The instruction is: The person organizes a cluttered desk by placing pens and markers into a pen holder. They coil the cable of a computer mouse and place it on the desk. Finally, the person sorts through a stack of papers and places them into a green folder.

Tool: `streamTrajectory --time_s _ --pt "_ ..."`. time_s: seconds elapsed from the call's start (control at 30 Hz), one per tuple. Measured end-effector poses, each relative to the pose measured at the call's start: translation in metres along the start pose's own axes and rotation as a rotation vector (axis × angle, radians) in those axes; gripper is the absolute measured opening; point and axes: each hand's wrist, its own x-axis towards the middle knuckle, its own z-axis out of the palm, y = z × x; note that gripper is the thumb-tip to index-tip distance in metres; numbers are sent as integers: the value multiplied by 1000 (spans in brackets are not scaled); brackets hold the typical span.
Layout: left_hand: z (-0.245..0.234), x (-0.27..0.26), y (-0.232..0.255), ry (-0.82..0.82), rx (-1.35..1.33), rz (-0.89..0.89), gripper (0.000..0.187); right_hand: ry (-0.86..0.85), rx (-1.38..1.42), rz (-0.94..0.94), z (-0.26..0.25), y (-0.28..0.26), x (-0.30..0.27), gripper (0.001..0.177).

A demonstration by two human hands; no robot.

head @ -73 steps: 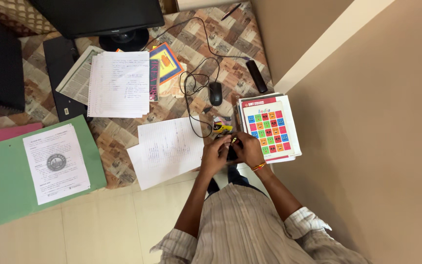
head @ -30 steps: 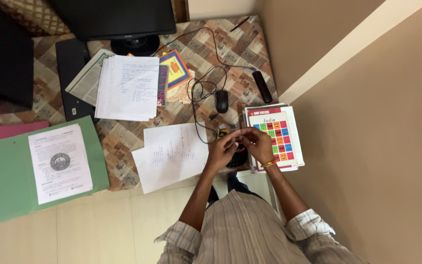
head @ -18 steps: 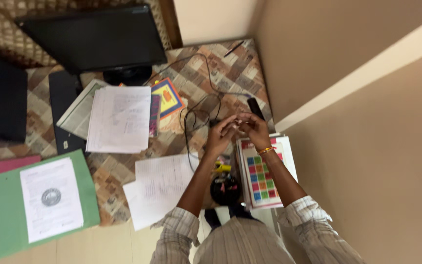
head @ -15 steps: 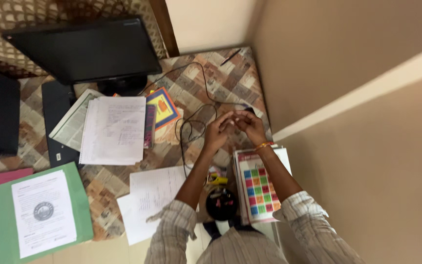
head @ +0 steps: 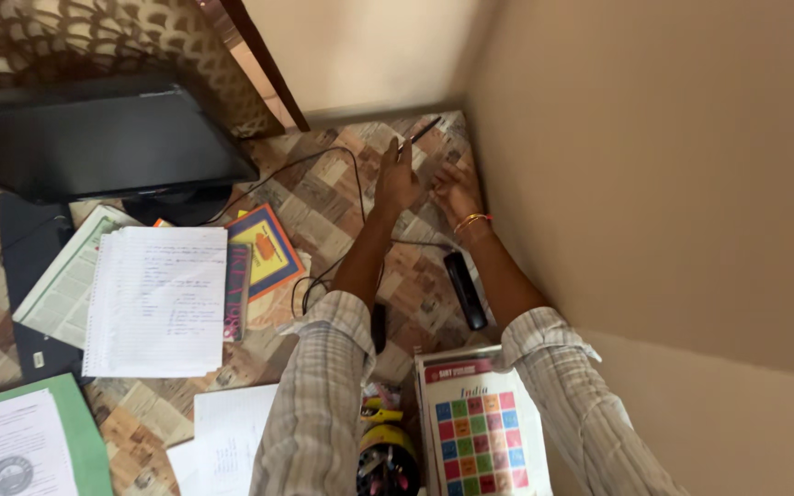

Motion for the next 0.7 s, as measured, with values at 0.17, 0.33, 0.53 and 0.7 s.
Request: streamTrajectory --time_s 0.17,0.33,0.53,0.7 --pt "-16 27 12 -164 -60 -23 81 -48 -70 0 14 1 14 68" --pt "-12 16 21 -343 40 -22 60 -127 -73 -109 14 22 38 66" --pt "32 -47 -8 -39 -155 256 51 -133 -150 -131 5 45 16 33" --pt "-23 -131 37 -117 -458 73 44 -120 -517 -137 2 38 -74 38"
